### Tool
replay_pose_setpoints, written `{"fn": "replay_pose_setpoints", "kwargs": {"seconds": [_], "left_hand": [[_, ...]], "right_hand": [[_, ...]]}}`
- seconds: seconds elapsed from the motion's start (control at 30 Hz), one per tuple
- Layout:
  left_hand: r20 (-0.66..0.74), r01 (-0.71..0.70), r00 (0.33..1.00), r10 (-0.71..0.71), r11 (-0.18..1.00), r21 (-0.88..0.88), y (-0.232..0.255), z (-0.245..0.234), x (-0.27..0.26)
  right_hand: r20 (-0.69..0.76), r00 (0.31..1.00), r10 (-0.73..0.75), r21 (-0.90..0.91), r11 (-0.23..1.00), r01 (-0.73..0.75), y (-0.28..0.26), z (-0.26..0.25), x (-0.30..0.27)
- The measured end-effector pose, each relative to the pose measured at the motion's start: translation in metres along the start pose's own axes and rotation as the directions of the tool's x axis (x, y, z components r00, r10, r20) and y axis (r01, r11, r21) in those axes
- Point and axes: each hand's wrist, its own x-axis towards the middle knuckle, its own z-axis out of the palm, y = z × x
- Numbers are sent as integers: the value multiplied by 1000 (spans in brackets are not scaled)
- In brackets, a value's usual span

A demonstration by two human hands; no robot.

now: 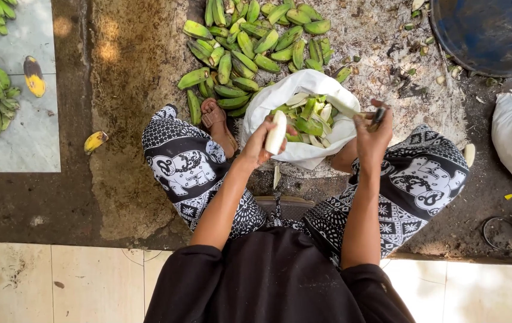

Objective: The person sits on the ground and peels green bananas using a knife. They hold the banana in their left hand and use the knife in their right hand to remove the peel, placing the peeled fruit into a white sack.

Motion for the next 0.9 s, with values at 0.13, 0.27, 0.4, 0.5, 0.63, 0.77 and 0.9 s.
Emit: {"fn": "replay_pose_setpoints", "kwargs": {"seconds": [0.13,0.27,0.4,0.5,0.63,0.77,0.9], "left_hand": [[-126,6,992,-18,995,-98,-9,-7,10],[-187,29,982,-27,1000,5,-14,-14,16],[-249,-35,968,31,999,-13,-37,-35,43],[-322,-69,943,82,996,51,-40,-39,37],[-406,-109,905,129,991,73,-36,-14,35],[-392,-94,910,136,988,125,-32,-9,35],[-345,-79,929,135,982,172,-36,-13,42]], "right_hand": [[155,987,40,96,994,-56,-39,25,-24],[419,908,10,-147,987,57,-52,37,-54],[670,722,-173,-322,809,492,0,44,-84],[702,674,-229,-279,783,556,-19,31,-86],[695,672,-256,-312,734,603,-25,28,-85],[690,677,-256,-326,725,607,-16,26,-85],[699,675,-237,-345,716,607,-19,26,-84]]}}
